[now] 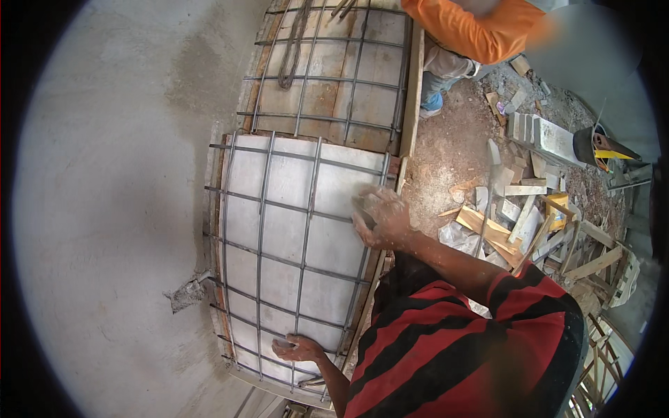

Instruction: Positioning and securing a steel rebar mesh over a concrete form in preparation for pouring.

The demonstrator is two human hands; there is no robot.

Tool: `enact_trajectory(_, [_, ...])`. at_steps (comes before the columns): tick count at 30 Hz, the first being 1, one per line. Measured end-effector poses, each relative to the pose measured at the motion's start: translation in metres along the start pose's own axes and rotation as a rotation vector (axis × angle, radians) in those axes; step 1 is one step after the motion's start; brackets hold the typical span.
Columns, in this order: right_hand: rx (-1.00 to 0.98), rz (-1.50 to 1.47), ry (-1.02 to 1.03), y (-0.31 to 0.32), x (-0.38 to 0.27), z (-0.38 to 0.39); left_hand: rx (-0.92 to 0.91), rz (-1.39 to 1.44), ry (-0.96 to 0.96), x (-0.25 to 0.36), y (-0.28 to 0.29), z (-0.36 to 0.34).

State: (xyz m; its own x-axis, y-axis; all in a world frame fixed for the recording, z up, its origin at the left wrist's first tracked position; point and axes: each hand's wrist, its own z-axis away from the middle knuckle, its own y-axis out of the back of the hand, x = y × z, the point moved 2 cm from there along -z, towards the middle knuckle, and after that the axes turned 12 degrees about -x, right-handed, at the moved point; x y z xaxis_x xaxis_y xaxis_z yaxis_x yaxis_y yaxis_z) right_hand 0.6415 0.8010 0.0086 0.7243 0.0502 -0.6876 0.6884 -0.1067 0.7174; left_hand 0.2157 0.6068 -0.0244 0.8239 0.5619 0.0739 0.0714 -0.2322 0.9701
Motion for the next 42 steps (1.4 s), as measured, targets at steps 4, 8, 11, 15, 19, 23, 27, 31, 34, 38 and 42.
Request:
enact_trajectory(4, [0.098,-0.048,0.094,-0.005,0.009,-0.001,0.086,0.174,-0.016,-0.019,-0.010,0.002])
enact_trajectory(8, [0.061,-0.105,0.082,0.001,0.007,-0.005,-0.050,0.234,0.062,-0.026,-0.011,0.003])
enact_trajectory(11, [0.054,-0.101,0.057,0.001,0.006,-0.004,-0.095,0.219,0.094,-0.034,-0.013,0.003])
enact_trajectory(15, [0.040,-0.085,0.057,0.000,0.009,-0.004,-0.090,0.242,0.064,-0.030,-0.011,0.004])
enact_trajectory(19, [0.042,-0.063,0.057,0.000,0.009,-0.005,-0.134,0.175,0.053,-0.032,-0.012,0.003])
enact_trajectory(23, [0.021,-0.074,0.072,0.000,0.007,-0.007,-0.131,0.137,0.000,-0.043,-0.011,0.004])
enact_trajectory(27, [0.029,-0.045,0.083,-0.005,0.009,-0.003,0.028,0.507,-0.097,-0.029,-0.014,0.008])
enact_trajectory(31, [0.038,-0.058,0.067,-0.005,0.008,-0.004,-0.042,0.362,0.085,-0.022,-0.007,0.001])
enact_trajectory(34, [0.053,-0.063,0.079,-0.006,0.011,-0.003,-0.073,0.311,0.140,-0.022,-0.010,0.002])
enact_trajectory(38, [0.026,-0.049,0.063,0.003,0.007,-0.006,-0.090,0.614,0.146,-0.038,-0.017,0.006])
enact_trajectory(42, [0.017,-0.148,0.022,-0.005,0.013,-0.004,-0.222,0.983,-0.074,-0.069,-0.025,0.000])
